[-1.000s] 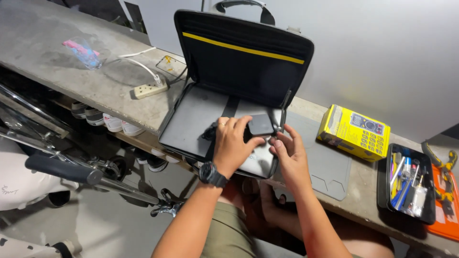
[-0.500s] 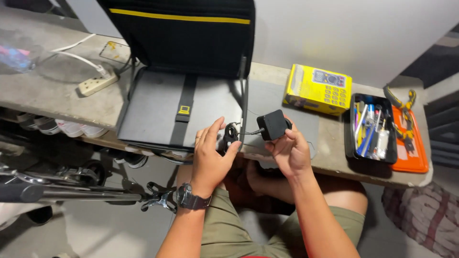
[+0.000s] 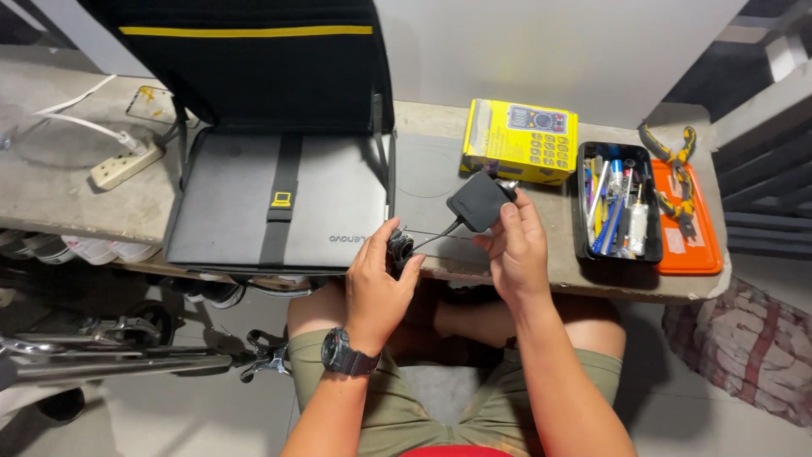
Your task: The person removes a laptop and its power adapter from a case, opens the laptop, and connects the power cord to the charging port.
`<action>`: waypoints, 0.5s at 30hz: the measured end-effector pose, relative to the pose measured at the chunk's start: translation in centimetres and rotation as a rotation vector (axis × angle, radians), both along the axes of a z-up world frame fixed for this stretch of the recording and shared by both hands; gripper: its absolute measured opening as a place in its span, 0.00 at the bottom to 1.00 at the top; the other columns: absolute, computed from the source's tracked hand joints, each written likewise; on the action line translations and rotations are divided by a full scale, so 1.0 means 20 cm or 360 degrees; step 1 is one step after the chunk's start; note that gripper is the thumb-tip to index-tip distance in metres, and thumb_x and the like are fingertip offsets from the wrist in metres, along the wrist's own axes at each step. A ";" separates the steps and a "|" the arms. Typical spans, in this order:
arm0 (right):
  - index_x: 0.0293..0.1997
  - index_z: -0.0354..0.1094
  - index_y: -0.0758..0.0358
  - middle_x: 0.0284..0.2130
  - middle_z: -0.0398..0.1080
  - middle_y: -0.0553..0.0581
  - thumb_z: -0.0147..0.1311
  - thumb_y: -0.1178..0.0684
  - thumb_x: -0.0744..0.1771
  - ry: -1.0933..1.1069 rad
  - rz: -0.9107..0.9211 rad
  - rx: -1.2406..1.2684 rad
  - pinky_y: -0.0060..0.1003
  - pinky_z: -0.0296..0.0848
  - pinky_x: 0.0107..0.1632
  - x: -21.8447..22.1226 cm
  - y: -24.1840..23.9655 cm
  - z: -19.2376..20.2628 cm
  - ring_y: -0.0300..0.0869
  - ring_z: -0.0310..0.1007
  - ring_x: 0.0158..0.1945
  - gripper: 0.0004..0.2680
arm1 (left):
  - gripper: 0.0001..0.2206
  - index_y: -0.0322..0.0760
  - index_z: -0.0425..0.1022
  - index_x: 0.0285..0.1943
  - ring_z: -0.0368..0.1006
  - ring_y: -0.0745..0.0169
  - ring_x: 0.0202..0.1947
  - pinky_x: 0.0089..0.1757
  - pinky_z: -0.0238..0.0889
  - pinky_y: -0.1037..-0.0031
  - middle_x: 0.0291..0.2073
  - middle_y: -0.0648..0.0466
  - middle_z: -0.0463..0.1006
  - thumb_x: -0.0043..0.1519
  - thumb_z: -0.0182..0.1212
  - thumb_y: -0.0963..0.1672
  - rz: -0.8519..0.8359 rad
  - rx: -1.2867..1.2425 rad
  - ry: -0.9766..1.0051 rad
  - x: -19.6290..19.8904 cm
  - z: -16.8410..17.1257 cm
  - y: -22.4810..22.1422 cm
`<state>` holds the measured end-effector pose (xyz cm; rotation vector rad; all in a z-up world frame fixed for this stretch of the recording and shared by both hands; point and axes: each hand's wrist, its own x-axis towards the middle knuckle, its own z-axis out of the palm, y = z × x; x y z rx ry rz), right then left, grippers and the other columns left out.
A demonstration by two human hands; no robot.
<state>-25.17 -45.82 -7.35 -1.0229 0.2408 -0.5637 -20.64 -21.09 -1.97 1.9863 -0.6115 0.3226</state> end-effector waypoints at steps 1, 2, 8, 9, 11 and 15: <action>0.75 0.65 0.54 0.55 0.85 0.56 0.52 0.47 0.77 0.0003 -0.0014 0.0001 0.36 0.89 0.45 -0.01 0.00 0.01 0.40 0.88 0.51 0.15 | 0.32 0.37 0.77 0.78 0.86 0.30 0.54 0.54 0.79 0.48 0.54 0.39 0.89 0.62 0.82 0.44 -0.0014 0.0001 0.0003 0.00 -0.05 -0.01; 0.76 0.64 0.57 0.54 0.85 0.60 0.53 0.49 0.78 0.0027 -0.0174 -0.0318 0.36 0.88 0.45 -0.03 -0.01 0.02 0.41 0.87 0.49 0.15 | 0.32 0.38 0.78 0.77 0.86 0.33 0.51 0.52 0.79 0.49 0.52 0.42 0.88 0.62 0.82 0.45 0.0012 0.0129 -0.0081 0.01 -0.10 -0.02; 0.80 0.62 0.65 0.46 0.82 0.66 0.54 0.55 0.78 0.0017 -0.0423 -0.0847 0.35 0.86 0.40 -0.10 0.02 0.14 0.43 0.83 0.34 0.17 | 0.31 0.40 0.79 0.76 0.85 0.37 0.46 0.48 0.79 0.51 0.45 0.46 0.85 0.62 0.81 0.45 0.0029 0.0391 -0.0264 0.00 -0.16 -0.08; 0.79 0.63 0.67 0.44 0.82 0.65 0.55 0.55 0.78 0.0004 -0.0457 -0.0885 0.35 0.85 0.39 -0.10 0.02 0.16 0.42 0.82 0.32 0.17 | 0.31 0.40 0.79 0.76 0.85 0.38 0.46 0.48 0.79 0.52 0.44 0.47 0.84 0.62 0.81 0.46 0.0033 0.0408 -0.0287 0.00 -0.16 -0.09; 0.79 0.63 0.68 0.43 0.82 0.64 0.56 0.55 0.78 0.0004 -0.0497 -0.0928 0.34 0.85 0.39 -0.11 0.02 0.18 0.42 0.83 0.32 0.17 | 0.31 0.40 0.79 0.76 0.85 0.38 0.46 0.48 0.79 0.52 0.44 0.47 0.84 0.62 0.81 0.46 0.0019 0.0411 -0.0296 -0.01 -0.16 -0.10; 0.77 0.67 0.68 0.42 0.83 0.66 0.60 0.54 0.76 0.0030 -0.0607 -0.1064 0.35 0.84 0.38 -0.14 0.02 0.18 0.42 0.83 0.32 0.18 | 0.29 0.42 0.80 0.75 0.84 0.41 0.46 0.48 0.79 0.54 0.42 0.50 0.84 0.62 0.81 0.45 -0.0001 0.0427 -0.0347 -0.02 -0.16 -0.14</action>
